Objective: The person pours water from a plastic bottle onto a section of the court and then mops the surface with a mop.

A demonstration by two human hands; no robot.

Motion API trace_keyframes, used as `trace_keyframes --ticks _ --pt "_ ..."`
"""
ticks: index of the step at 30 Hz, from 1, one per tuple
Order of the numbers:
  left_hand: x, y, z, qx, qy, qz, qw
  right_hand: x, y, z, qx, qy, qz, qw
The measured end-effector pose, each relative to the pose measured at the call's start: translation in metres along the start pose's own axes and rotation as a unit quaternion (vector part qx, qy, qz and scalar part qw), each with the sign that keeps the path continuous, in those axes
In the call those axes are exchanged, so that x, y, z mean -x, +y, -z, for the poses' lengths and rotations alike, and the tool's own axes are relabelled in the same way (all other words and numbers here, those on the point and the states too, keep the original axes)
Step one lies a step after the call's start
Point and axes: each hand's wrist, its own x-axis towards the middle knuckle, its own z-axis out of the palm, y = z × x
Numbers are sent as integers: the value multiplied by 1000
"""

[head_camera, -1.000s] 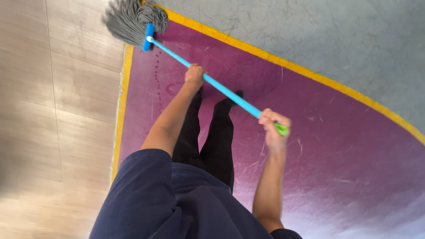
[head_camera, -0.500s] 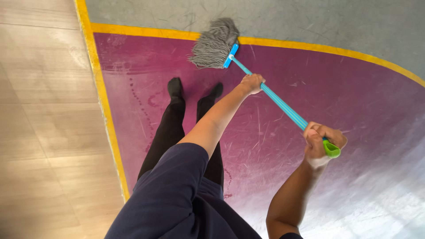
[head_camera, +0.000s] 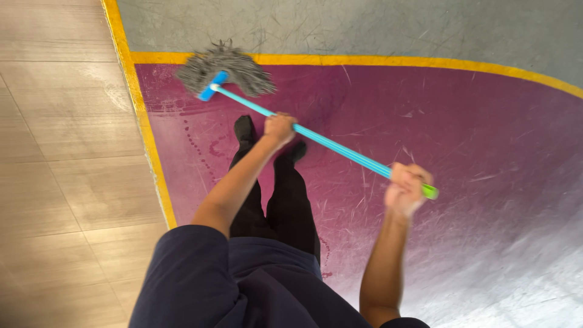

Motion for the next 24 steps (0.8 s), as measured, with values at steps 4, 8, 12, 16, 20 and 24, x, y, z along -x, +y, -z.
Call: trace_keyframes --ticks 4,8,12,16,20,24 --pt "26 -92 -16 -26 70 145 987 21 57 -52 104 -42 -138 984" --pt "43 -157 -26 -56 183 163 968 26 79 -76 175 -210 -202 940" --pt "44 -154 -54 38 229 138 963 22 74 -52 103 -295 -186 932" --pt "16 -84 -106 92 240 98 961 2 24 18 146 -295 -147 933" --pt "-20 58 -157 145 184 64 970 -18 -58 116 178 -216 -83 956" --pt "-56 223 -193 152 232 -31 960 -20 -134 202 176 -189 18 966"
